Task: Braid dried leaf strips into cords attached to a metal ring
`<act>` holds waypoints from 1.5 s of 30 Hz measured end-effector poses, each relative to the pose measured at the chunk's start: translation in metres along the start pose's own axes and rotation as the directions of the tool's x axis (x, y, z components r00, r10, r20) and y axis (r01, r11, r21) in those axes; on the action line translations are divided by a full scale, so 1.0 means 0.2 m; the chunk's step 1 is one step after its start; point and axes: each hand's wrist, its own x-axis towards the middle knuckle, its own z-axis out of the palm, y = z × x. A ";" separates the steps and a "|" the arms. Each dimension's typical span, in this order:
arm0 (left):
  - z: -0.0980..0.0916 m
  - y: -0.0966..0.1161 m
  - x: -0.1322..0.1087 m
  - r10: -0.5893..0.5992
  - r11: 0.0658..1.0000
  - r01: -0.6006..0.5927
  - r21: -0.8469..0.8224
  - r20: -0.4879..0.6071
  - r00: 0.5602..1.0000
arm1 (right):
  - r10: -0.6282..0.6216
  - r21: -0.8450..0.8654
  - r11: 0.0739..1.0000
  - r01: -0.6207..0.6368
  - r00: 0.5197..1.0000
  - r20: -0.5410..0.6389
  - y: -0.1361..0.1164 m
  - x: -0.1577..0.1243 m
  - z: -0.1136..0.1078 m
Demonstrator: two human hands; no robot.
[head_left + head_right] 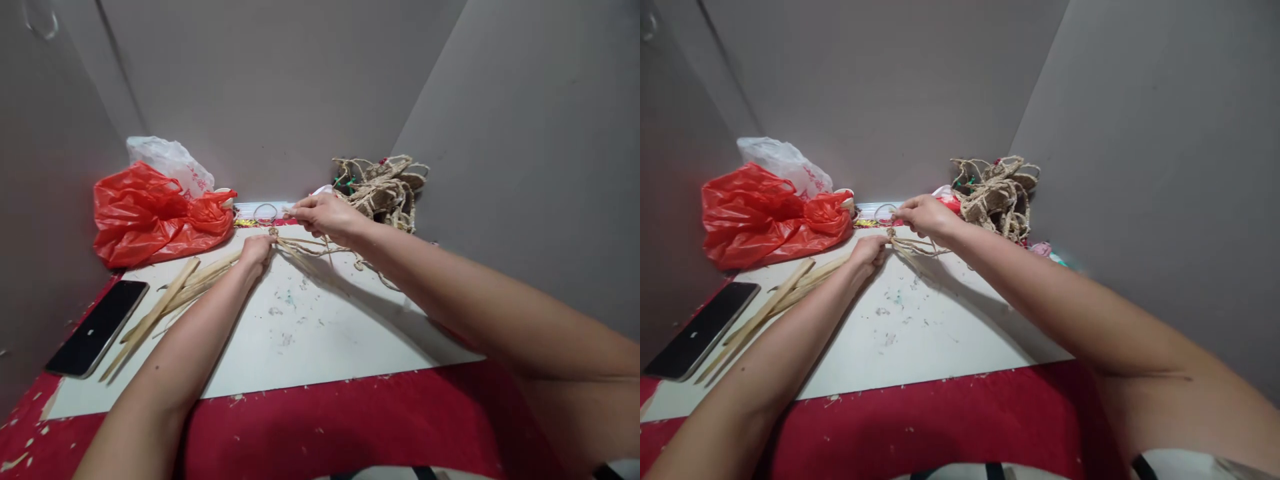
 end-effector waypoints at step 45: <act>0.04 0.01 -0.01 0.049 0.996 -0.048 0.076 -0.013 0.999 | 0.116 -0.417 0.909 -0.021 0.972 0.205 0.28 0.25 -0.04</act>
